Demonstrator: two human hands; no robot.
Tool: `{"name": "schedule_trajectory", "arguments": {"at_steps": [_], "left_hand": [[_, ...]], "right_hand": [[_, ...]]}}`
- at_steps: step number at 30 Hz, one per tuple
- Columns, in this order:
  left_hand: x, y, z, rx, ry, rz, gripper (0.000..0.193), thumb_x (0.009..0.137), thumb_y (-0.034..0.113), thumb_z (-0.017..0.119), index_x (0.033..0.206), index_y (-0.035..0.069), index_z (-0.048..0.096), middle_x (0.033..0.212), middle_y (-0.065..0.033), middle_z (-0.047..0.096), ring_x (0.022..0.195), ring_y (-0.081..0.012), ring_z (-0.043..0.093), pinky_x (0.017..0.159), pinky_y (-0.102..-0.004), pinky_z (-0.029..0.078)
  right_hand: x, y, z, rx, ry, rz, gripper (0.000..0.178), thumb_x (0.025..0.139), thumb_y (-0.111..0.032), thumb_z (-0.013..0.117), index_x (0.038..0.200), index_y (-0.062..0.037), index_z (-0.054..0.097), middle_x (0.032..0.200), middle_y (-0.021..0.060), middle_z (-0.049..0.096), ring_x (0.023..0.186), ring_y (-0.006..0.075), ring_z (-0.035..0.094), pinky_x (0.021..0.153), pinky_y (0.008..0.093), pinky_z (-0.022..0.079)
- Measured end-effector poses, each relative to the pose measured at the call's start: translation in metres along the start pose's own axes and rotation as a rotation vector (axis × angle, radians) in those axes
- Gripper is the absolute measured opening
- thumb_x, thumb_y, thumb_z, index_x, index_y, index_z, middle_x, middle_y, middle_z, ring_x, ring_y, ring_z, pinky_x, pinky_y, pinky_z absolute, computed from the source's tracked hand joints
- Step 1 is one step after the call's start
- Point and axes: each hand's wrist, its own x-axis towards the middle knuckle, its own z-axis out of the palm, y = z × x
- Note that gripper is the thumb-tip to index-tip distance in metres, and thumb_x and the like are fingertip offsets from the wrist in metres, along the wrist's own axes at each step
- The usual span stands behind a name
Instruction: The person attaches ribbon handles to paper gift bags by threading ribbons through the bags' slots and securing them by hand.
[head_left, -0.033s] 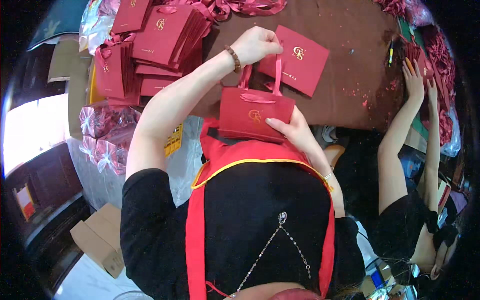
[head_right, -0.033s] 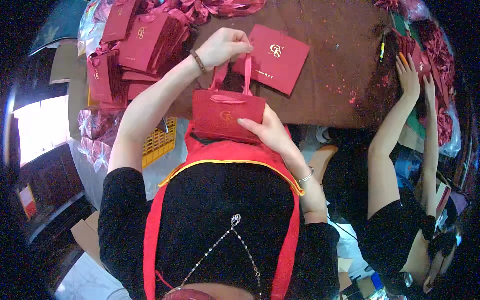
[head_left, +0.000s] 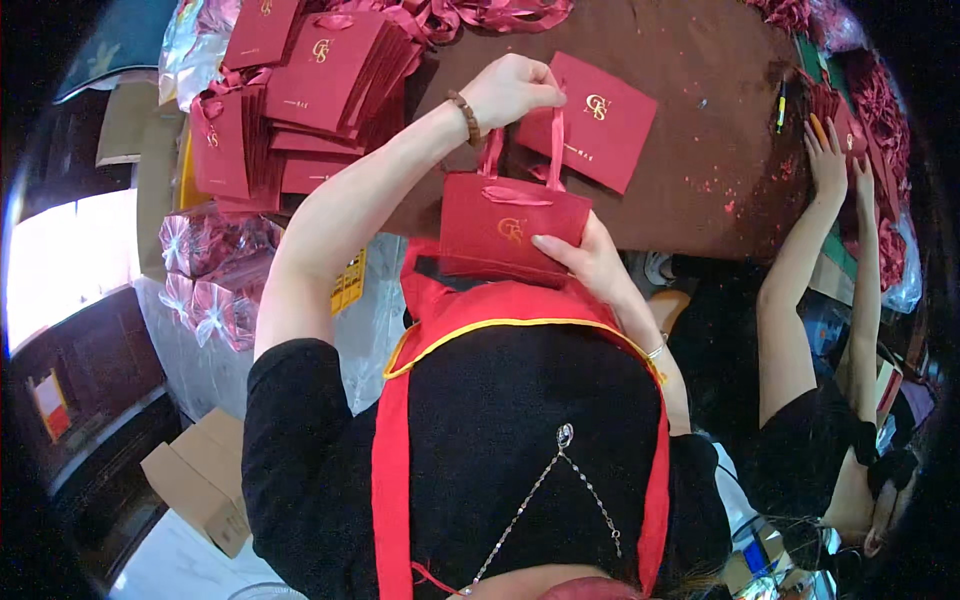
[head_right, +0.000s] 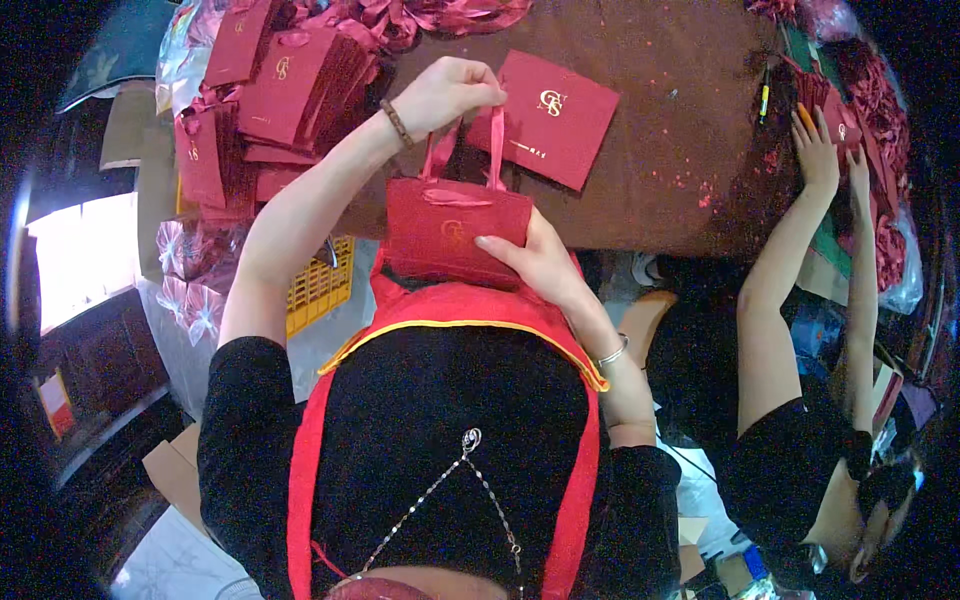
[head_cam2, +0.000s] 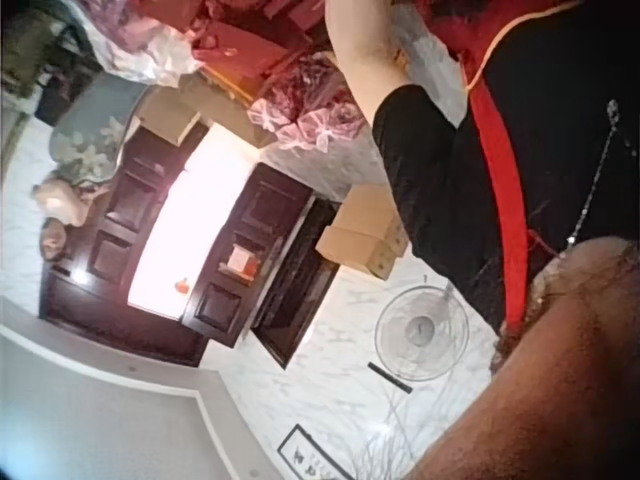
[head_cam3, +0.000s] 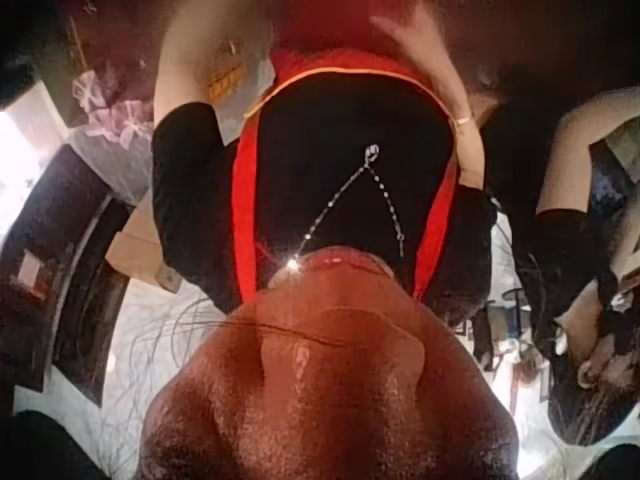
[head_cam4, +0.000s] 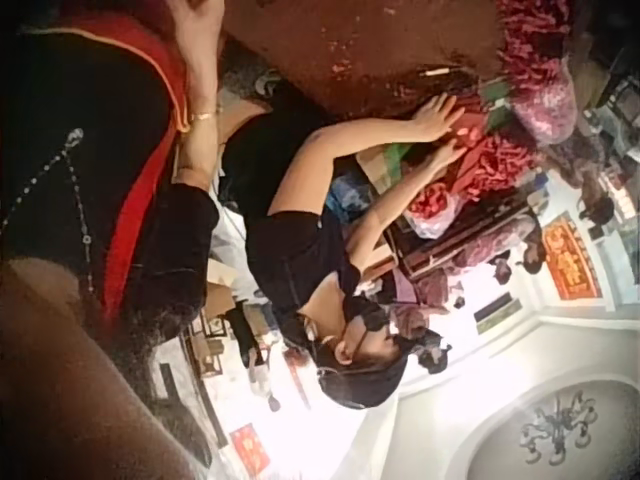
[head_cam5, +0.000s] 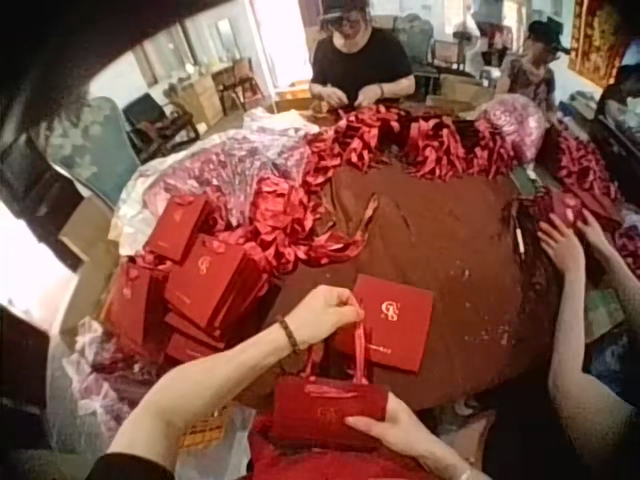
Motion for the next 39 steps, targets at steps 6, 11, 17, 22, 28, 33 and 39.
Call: {"name": "schedule_trajectory", "arguments": {"at_steps": [6, 11, 17, 22, 28, 33, 39], "left_hand": [[-0.035, -0.004, -0.032, -0.335, 0.207, 0.121, 0.059, 0.091, 0.038, 0.05, 0.137, 0.005, 0.031, 0.123, -0.0038, 0.049, 0.097, -0.0086, 0.051, 0.083, -0.0264, 0.042], [-0.108, 0.0, -0.007, -0.372, -0.098, 0.016, 0.07, 0.083, 0.011, 0.063, 0.137, -0.005, 0.022, 0.135, -0.0108, 0.037, 0.124, -0.016, 0.033, 0.104, -0.0307, 0.028], [-0.136, 0.022, -0.021, -0.557, 0.045, 0.049, 0.064, 0.081, 0.001, 0.061, 0.136, -0.003, 0.029, 0.128, -0.0082, 0.047, 0.114, -0.0125, 0.043, 0.098, -0.0272, 0.035], [-0.158, 0.06, -0.069, -0.375, 0.251, 0.126, 0.056, 0.078, -0.003, 0.057, 0.131, -0.004, 0.038, 0.13, -0.0114, 0.047, 0.119, -0.0144, 0.042, 0.101, -0.0281, 0.031], [-0.148, 0.109, -0.139, 0.675, 0.708, 0.322, 0.054, 0.073, -0.003, 0.05, 0.126, 0.007, 0.049, 0.107, -0.0156, 0.059, 0.099, -0.0253, 0.06, 0.085, -0.0287, 0.045], [-0.085, 0.005, -0.102, 1.026, 0.7, 0.157, 0.043, 0.075, 0.013, 0.059, 0.118, 0.016, 0.055, 0.102, -0.0101, 0.057, 0.091, -0.0278, 0.058, 0.072, -0.0365, 0.05], [-0.072, 0.008, -0.092, 1.264, 0.7, -0.035, 0.047, 0.076, 0.035, 0.064, 0.116, 0.01, 0.053, 0.102, -0.0092, 0.056, 0.088, -0.0258, 0.058, 0.066, -0.0347, 0.048]], "right_hand": [[0.005, -0.018, -0.002, 0.387, 0.187, -0.043, 0.049, 0.078, 0.003, 0.062, 0.123, -0.0003, 0.043, 0.116, 0.0087, 0.055, 0.104, 0.0187, 0.053, 0.093, 0.0335, 0.041], [0.01, -0.026, -0.015, 0.369, 0.201, -0.026, 0.052, 0.081, 0.001, 0.059, 0.129, -0.0021, 0.037, 0.123, 0.0121, 0.05, 0.11, 0.0222, 0.051, 0.093, 0.0364, 0.043], [0.035, -0.034, -0.011, 0.555, 0.119, 0.015, 0.029, 0.088, -0.005, 0.054, 0.115, 0.0012, 0.047, 0.107, 0.0119, 0.06, 0.095, 0.0191, 0.059, 0.087, 0.0329, 0.047], [0.072, -0.072, 0.016, 0.364, -0.148, 0.024, 0.021, 0.091, -0.016, 0.052, 0.108, -0.0028, 0.053, 0.096, 0.0083, 0.062, 0.086, 0.0137, 0.061, 0.077, 0.0289, 0.05], [0.075, -0.079, 0.015, 0.153, -0.214, -0.007, 0.028, 0.093, -0.026, 0.048, 0.111, -0.004, 0.05, 0.092, 0.0089, 0.061, 0.082, 0.0158, 0.061, 0.071, 0.0276, 0.05], [0.042, -0.123, 0.012, -0.04, -0.147, -0.215, 0.019, 0.089, -0.008, 0.053, 0.106, -0.0009, 0.055, 0.094, 0.0079, 0.062, 0.089, 0.0142, 0.059, 0.079, 0.0274, 0.047], [-0.02, -0.192, 0.029, 0.205, -0.208, -1.068, 0.009, 0.072, -0.004, 0.053, 0.075, 0.0029, 0.057, 0.068, 0.0111, 0.061, 0.063, 0.0269, 0.061, 0.062, 0.0371, 0.051]]}}
